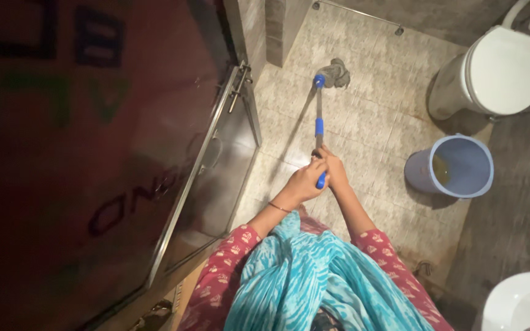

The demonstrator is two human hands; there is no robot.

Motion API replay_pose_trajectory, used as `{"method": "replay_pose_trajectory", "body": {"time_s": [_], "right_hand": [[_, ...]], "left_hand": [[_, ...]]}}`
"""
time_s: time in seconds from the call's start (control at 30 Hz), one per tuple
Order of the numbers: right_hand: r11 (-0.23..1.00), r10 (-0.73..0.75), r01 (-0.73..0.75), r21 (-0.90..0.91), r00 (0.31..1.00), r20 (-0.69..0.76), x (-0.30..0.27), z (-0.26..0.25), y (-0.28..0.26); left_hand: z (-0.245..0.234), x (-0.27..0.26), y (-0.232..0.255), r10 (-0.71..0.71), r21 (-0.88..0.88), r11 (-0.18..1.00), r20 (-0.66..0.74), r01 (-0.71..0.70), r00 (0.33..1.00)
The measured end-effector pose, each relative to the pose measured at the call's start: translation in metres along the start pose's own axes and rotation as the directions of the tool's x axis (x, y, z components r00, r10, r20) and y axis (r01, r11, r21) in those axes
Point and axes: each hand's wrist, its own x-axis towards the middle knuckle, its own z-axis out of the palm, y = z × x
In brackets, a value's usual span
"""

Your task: The person mops the tiled bathroom floor using a blue-handled mop. They move the mop back and forth across the floor area near a toilet, a bucket, and a urinal.

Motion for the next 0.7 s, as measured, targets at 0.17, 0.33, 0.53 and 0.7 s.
{"method": "replay_pose_trajectory", "body": {"time_s": [0.17,0.33,0.53,0.7], "right_hand": [[0.997,0.068,-0.067,0.047,0.997,-0.022,-0.063,0.011,-0.041],[0.994,0.109,-0.108,0.02,0.991,-0.073,-0.114,0.025,-0.08],[0.97,0.233,-0.232,0.074,0.972,-0.012,-0.168,0.008,-0.148],[0.974,0.164,-0.153,0.166,0.985,-0.056,-0.186,0.008,-0.162]], "left_hand": [[-0.017,-0.062,0.023,-0.004,-0.022,1.0,0.036,0.005,0.999],[-0.04,-0.115,0.04,0.067,-0.024,0.998,0.086,-0.065,0.994],[-0.081,-0.155,0.087,0.094,0.022,0.995,0.18,-0.1,0.979],[-0.094,-0.158,0.101,0.232,0.065,0.967,0.164,-0.246,0.959]]}}
